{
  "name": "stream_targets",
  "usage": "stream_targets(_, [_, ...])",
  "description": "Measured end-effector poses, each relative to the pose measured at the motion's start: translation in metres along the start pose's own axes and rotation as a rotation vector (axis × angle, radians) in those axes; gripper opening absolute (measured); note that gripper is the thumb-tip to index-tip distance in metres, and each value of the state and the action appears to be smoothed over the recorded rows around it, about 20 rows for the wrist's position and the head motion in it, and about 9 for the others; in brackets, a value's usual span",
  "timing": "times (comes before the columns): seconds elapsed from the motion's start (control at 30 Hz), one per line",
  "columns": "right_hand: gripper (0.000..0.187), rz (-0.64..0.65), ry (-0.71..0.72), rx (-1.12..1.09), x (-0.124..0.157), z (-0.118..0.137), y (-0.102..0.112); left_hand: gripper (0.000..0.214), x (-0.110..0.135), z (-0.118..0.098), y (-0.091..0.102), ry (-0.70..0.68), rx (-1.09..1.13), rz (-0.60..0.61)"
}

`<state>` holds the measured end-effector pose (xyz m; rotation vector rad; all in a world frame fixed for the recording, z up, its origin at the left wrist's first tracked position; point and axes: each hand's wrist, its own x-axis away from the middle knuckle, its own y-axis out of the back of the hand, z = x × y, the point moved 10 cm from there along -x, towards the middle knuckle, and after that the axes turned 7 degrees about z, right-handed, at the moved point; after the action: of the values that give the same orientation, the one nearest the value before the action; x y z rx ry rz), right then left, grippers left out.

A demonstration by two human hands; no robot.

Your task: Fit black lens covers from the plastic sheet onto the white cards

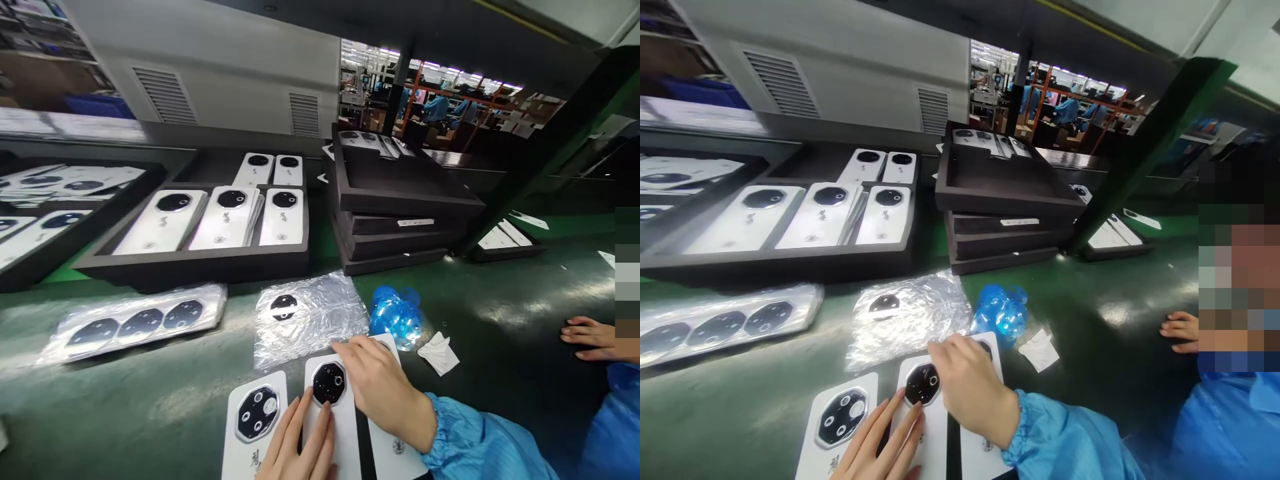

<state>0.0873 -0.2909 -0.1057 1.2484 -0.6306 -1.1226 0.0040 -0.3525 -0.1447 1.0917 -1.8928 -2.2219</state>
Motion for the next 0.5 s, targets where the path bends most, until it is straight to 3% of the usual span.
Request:
stream_targets(0.27, [0.033, 0.029, -0.135, -0.395, -0.002, -0.024, -0.013, 0.023, -0.008, -0.003, 0.018, 0.011, -0.045, -0.052])
stream_targets(0.4, [0.023, 0.087, -0.248, -0.643, -0.002, -0.038, -0.014, 0.024, -0.009, -0.003, 0.019, -0.01, -0.016, 0.005])
stream_targets(0.5, [0.018, 0.158, -0.311, -0.833, -0.001, -0.045, -0.017, 0.025, -0.014, 0.011, 0.026, 0.051, 0.181, 0.073])
